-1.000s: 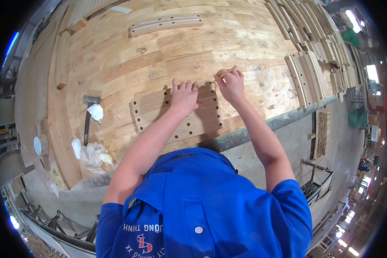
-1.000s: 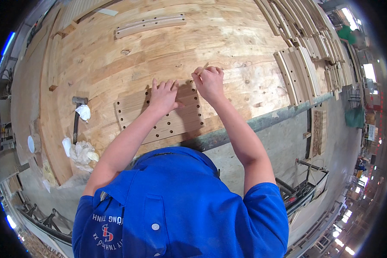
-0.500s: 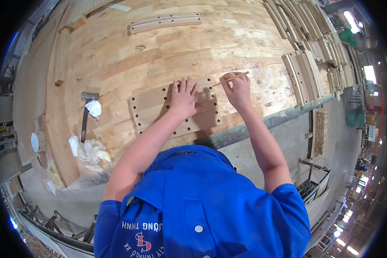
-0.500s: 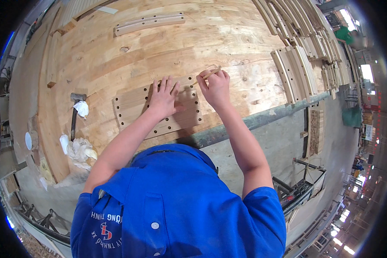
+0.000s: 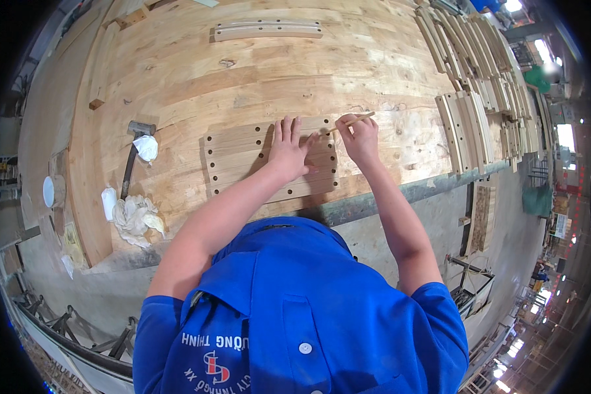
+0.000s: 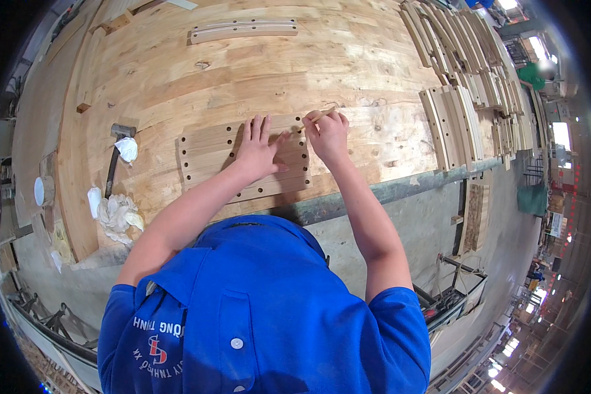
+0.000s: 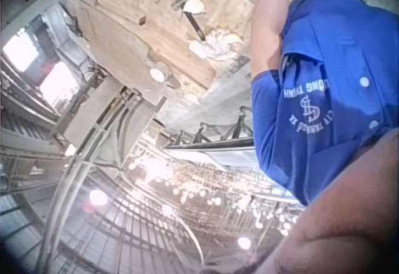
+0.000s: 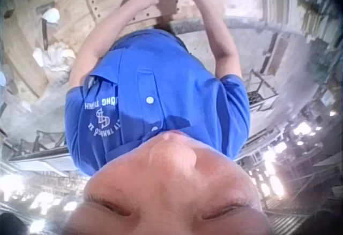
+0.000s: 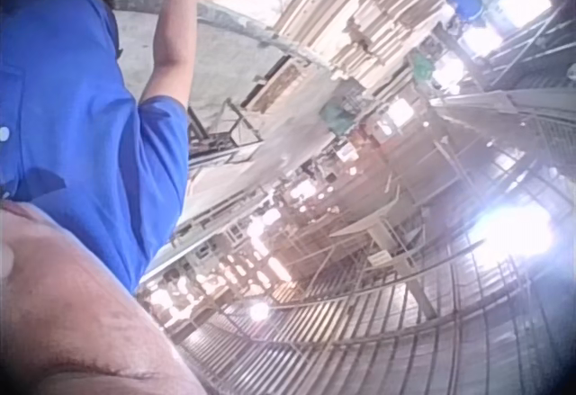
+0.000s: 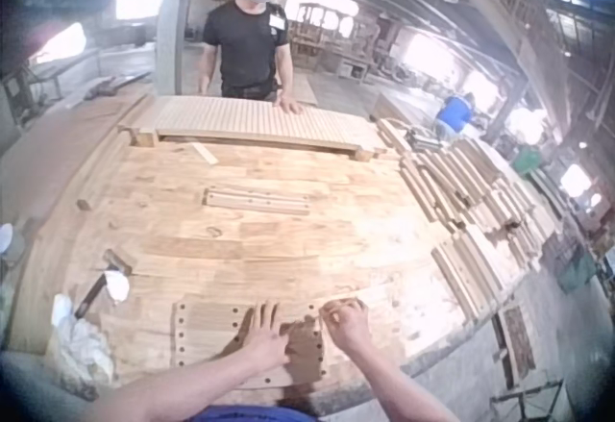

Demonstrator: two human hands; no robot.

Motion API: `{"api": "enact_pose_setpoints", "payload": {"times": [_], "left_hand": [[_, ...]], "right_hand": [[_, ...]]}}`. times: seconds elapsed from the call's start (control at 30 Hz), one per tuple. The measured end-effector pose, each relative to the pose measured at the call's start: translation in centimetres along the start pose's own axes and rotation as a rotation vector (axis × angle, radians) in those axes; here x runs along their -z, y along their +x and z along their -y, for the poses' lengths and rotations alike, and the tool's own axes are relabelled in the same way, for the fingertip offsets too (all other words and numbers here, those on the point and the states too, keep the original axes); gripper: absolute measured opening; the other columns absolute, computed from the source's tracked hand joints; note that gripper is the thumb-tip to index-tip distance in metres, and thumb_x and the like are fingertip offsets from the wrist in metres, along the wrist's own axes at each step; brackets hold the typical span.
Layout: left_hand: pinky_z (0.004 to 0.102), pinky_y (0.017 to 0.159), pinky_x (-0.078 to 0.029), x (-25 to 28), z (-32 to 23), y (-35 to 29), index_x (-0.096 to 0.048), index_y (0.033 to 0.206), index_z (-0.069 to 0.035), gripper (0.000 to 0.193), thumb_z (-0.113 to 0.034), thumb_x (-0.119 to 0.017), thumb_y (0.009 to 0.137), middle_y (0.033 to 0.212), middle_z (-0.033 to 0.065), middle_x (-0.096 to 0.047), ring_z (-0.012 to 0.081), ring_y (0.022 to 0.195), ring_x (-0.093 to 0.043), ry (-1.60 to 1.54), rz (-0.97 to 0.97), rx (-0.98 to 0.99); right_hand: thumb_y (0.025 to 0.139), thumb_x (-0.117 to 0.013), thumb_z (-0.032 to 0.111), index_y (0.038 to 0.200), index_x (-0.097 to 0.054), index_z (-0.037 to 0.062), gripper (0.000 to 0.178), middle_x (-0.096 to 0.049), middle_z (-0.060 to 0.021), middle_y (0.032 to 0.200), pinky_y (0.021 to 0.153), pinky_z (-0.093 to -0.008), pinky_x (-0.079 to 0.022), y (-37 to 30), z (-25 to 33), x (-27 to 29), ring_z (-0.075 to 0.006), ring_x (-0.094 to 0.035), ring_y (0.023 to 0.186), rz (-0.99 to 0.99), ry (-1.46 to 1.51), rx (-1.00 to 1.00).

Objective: The person applies glue into pre-drilled holes on wooden slats using a small stick, then wipes the surface with a cloth. The person repeats this process on multiple slats and stacks them on the workbench.

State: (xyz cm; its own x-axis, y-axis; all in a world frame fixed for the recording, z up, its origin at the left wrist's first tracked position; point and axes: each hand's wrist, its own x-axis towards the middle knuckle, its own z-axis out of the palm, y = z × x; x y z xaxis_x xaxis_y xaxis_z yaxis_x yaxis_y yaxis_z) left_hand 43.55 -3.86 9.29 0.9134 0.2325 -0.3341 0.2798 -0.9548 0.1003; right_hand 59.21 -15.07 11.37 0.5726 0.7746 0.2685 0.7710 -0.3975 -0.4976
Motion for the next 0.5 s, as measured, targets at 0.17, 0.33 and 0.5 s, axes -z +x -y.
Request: {"api": "enact_pose_setpoints", "payload": {"times": [0.17, 0.33, 0.5], "left_hand": [[0.0616, 0.116, 0.0, 0.0, -0.3, 0.0, -0.022, 0.155, -0.024, 0.092, -0.07, -0.055, 0.082, 0.158, 0.0297, -0.005, 0.0498, 0.145, -0.001, -0.007, 0.044, 0.019], [0.0615, 0.116, -0.001, -0.2, -0.5, 0.3, -0.024, 0.155, -0.022, 0.092, -0.068, -0.055, 0.082, 0.158, 0.0299, -0.005, 0.0505, 0.145, -0.002, 0.006, 0.063, 0.014], [0.0614, 0.116, -0.003, -1.0, -1.4, 0.1, -0.024, 0.154, -0.014, 0.094, -0.067, -0.056, 0.083, 0.158, 0.0262, -0.011, 0.0423, 0.147, -0.008, 0.031, -0.036, -0.013]], "right_hand": [[0.086, -0.068, 0.023, 0.086, -0.071, 0.0136, 0.009, -0.067, -0.0041, 0.074, 0.099, -0.0465, -0.035, -0.3, -0.2, 0.1, -0.0242, -0.06, 0.09, -0.016, -0.126, 0.074], [0.087, -0.068, 0.023, 0.086, -0.07, 0.0136, 0.01, -0.068, -0.004, 0.076, 0.098, -0.0458, -0.036, -0.3, 0.0, 0.0, -0.0245, -0.06, 0.091, -0.084, -0.084, 0.077], [0.086, -0.069, 0.021, 0.088, -0.07, 0.0128, 0.009, -0.068, -0.0041, 0.083, 0.095, -0.0448, -0.038, -0.8, 0.1, 1.3, -0.025, -0.06, 0.093, -0.01, -0.134, -0.024]]}}
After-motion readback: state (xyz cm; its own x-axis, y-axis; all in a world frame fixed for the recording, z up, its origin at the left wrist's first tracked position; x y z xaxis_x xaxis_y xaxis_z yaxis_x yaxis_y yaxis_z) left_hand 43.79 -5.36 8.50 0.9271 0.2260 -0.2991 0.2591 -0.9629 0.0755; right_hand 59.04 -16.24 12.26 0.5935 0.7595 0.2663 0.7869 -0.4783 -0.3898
